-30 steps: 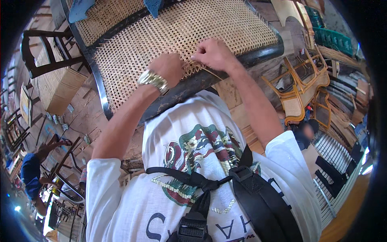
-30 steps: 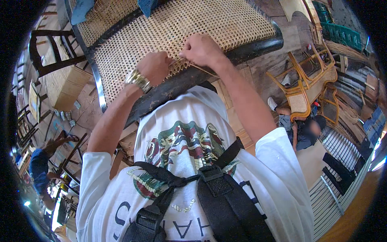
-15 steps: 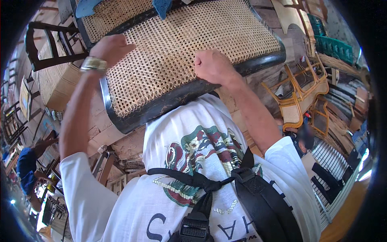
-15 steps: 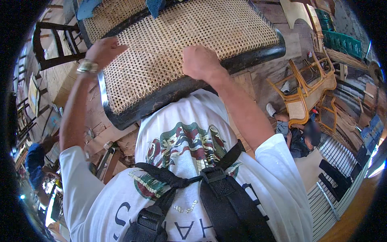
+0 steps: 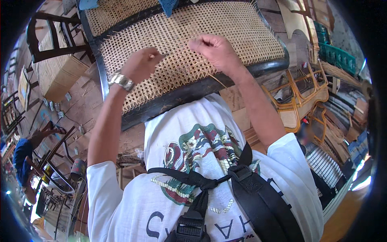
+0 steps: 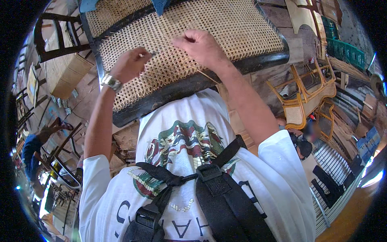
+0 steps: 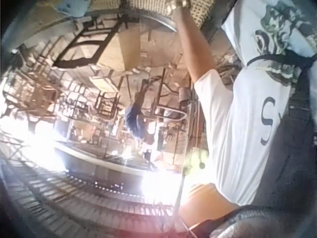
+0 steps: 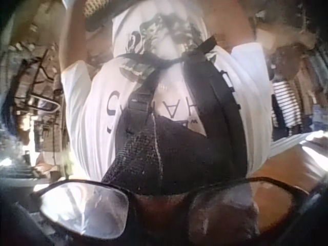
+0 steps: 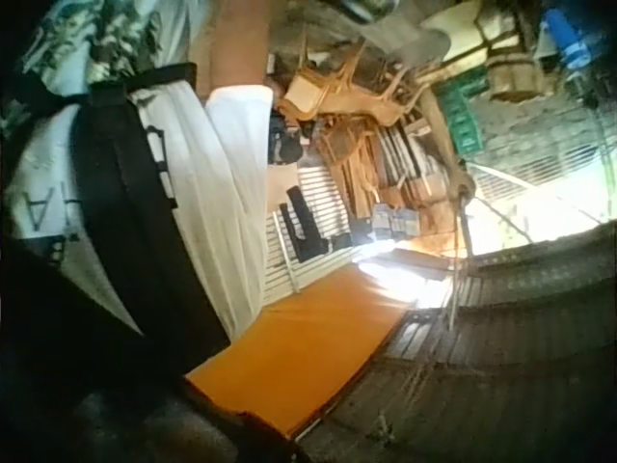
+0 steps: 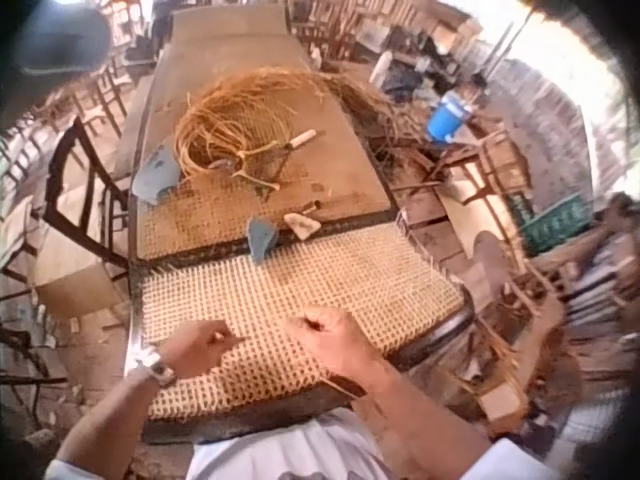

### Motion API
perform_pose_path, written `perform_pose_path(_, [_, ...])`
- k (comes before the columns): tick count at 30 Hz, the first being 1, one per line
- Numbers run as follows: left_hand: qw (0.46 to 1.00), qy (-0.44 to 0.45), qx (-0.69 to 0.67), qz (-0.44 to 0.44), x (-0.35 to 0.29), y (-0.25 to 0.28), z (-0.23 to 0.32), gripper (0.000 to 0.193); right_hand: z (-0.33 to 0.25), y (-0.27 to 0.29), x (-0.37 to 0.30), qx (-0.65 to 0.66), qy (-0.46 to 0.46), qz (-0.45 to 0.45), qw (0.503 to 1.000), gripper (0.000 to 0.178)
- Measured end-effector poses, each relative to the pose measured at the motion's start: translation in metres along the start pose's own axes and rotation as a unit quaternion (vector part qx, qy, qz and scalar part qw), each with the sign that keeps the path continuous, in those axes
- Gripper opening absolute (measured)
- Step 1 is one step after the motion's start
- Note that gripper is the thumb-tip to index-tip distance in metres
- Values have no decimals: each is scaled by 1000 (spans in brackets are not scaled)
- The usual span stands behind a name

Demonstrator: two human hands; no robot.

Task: Repairing a woven cane chair seat by threading and securing cane strips.

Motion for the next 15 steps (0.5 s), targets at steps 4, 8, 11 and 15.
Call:
perform_pose_path(4, [993,-89,70,-20,4,-36,21,38,23,5,-1,-356,6,-52,933,26])
perform_pose_path(8, [979,-135,152,-32,10,-42,39,34,26,3,0,-382,25,-24,923,25])
perform_pose_path(11, [961,-119,241,-72,12,-43,44,33,28,7,1,-381,9,-23,924,22])
perform_pose_path(15, [945,-157,274,-81,15,-45,52,32,18,13,0,-368,19,-24,929,21])
Point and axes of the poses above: each hand's wrist, its own x-axis towards the middle knuckle, its own y-axis out of the back of the hand, z = x × y, the point moved 4 cm from there along x, towards the middle knuckle, and after that the axes turned 13 degrees about z, right-handed, at the moved point
